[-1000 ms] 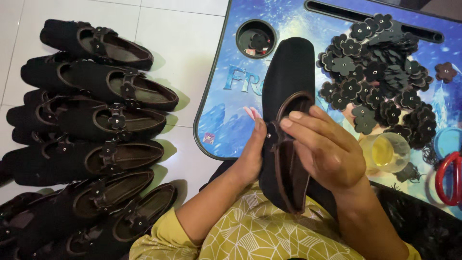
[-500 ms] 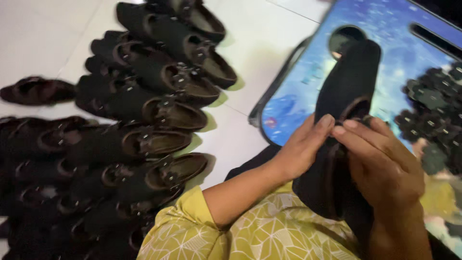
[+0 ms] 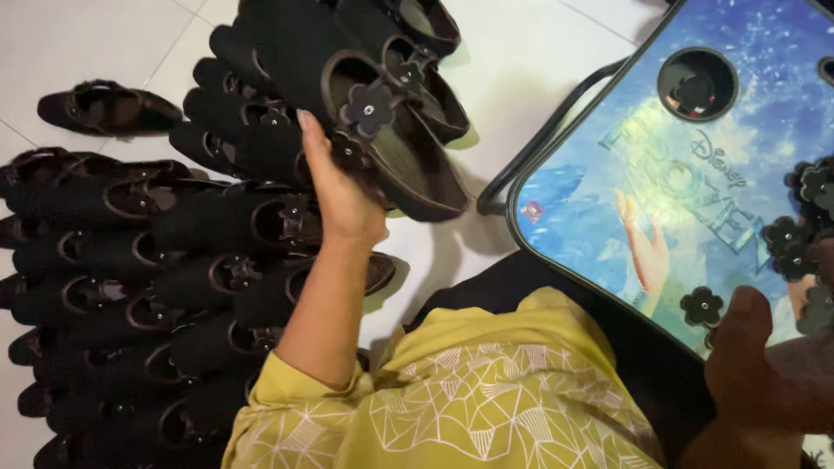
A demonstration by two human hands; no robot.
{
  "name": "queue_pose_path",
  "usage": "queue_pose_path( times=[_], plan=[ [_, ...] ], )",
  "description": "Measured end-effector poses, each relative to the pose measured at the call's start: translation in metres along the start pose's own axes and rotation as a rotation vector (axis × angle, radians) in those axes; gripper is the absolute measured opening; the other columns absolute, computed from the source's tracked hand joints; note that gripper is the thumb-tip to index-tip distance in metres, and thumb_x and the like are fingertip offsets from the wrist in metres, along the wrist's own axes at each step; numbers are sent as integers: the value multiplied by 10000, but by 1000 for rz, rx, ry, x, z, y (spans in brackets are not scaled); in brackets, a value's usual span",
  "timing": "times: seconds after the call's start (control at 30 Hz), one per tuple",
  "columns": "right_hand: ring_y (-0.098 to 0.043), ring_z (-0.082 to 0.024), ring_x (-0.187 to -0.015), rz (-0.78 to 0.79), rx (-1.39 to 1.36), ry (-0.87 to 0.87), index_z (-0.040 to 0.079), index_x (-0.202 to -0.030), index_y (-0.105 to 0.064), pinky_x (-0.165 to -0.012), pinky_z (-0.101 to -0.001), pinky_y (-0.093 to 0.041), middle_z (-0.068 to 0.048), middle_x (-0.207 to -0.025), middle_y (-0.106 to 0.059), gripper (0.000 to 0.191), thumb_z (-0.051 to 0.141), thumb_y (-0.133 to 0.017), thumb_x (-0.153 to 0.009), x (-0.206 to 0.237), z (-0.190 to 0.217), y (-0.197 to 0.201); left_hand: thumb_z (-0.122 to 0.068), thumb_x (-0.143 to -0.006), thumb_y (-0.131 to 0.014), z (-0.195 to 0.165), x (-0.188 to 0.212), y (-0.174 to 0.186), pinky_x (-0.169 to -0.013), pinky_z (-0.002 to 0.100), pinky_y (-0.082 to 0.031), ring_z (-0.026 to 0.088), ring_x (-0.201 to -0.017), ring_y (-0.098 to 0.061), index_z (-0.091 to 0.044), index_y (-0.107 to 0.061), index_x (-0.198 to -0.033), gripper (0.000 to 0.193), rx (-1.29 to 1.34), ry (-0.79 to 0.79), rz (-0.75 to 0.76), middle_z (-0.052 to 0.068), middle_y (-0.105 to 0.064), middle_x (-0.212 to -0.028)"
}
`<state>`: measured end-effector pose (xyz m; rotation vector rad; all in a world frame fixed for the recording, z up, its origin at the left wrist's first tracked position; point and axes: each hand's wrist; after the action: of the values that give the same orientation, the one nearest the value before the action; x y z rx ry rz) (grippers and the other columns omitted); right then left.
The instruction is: The person sits on the floor and attaches black flower-shaped decorative pieces to the straps of black Mary Jane shoes, pressing the pieces onto the strap ends by hand. They work on one shoe at a time, dip pieces near a small cup of glue, and set finished shoes aside with a pile of completed shoes nearby.
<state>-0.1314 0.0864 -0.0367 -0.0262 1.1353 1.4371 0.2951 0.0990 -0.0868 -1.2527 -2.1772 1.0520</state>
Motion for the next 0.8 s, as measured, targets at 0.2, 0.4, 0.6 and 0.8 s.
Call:
queue_pose_path(
  times=[0.2, 0.4, 0.6, 0.8],
  plan=[
    [-540, -328, -1346, 60, 6, -31, -89, -1527, -437, -1167, -405, -450, -239, -1458, -533, 489, 32, -634, -1096, 7, -14, -1, -631, -983, -496, 43, 15, 19, -1188, 397, -396, 211, -1382, -503, -100, -451, -1519, 755, -72, 73, -254, 45, -496, -1533],
    [-564, -355, -1335, 42, 49, -62, -113, -1513, -431, -1170, -401, -469, -256, -1428, -534, 464, -27, -660, -1119, 12, -11, -1, -620, -1010, -475, 85, 4, 34, -1174, 328, -357, 112, -1408, -461, -145, -364, -1555, 732, 64, -49, -515, -72, -418, -1575],
    [-593, -340, -1283, 24, 80, -17, -29, -1600, -294, -1137, -394, -484, -240, -1425, -542, 642, -60, -709, -1112, 6, -10, 10, -560, -1036, -501, 98, -8, 21, -1119, 414, -430, 251, -1247, -560, 16, -492, -1432, 700, -281, -69, -534, 138, -567, -1404],
    [-671, -326, -1259, 21, 155, -86, 198, -1679, 108, -1115, -397, -529, -233, -1410, -618, 1092, -29, -741, -1031, 7, 3, 37, -642, -1001, -416, 112, 0, 5, -1206, 460, -366, 295, -1407, -496, -39, -481, -1505, 789, -105, 42, -287, 112, -504, -1551]
  ],
)
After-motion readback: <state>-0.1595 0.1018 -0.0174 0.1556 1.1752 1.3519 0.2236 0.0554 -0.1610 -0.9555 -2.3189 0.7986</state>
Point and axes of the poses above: each hand's wrist, its own x-axis away from the middle knuckle, its own y-axis out of the back of the hand, z = x × y
